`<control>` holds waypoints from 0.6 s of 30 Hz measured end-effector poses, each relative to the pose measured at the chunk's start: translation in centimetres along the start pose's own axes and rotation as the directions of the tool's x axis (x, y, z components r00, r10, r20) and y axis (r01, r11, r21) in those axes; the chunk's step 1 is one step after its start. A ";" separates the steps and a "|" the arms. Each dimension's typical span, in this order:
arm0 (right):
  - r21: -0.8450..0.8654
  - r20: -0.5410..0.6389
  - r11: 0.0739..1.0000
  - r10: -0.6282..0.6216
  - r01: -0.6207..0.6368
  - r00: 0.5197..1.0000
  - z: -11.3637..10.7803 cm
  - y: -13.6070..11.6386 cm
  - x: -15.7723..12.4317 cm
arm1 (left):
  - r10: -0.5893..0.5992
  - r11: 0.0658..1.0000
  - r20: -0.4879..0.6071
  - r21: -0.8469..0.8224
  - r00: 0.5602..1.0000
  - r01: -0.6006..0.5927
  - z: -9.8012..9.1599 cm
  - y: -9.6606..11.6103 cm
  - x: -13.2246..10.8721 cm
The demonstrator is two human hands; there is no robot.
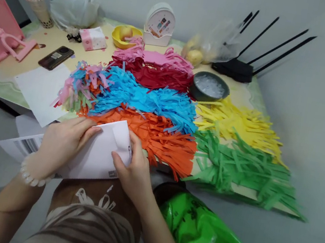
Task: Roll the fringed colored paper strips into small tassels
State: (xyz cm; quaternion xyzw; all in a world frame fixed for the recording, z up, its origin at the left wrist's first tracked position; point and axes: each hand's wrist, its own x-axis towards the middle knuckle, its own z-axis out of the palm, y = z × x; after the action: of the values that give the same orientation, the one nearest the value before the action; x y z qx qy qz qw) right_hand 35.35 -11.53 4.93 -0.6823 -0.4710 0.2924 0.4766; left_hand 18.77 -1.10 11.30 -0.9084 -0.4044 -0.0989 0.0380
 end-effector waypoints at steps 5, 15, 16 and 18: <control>0.239 0.117 0.969 0.038 -0.065 0.992 -0.3 0.2 0.1 | 0.020 0.996 0.044 -0.084 0.999 -0.016 -0.2 -0.5 -0.1; 0.512 0.248 0.838 0.069 -0.191 0.966 -0.7 -0.9 0.2 | 0.075 0.937 0.120 -0.347 0.990 -0.028 -0.7 -1.8 0.7; 0.523 0.256 0.828 0.071 -0.200 0.964 -0.7 -0.9 0.2 | 0.075 0.935 0.126 -0.354 0.989 -0.026 -0.8 -1.8 0.7; 0.548 0.277 0.804 0.084 -0.229 0.957 -0.6 -0.9 0.3 | 0.075 0.935 0.127 -0.354 0.989 -0.026 -0.9 -1.7 0.7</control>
State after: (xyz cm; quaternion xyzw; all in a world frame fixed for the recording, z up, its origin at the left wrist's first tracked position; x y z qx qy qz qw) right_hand 35.71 -11.36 5.99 -0.5033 -0.3562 0.5392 0.5736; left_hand 17.87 0.44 12.30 -0.9153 -0.3584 -0.1054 -0.1504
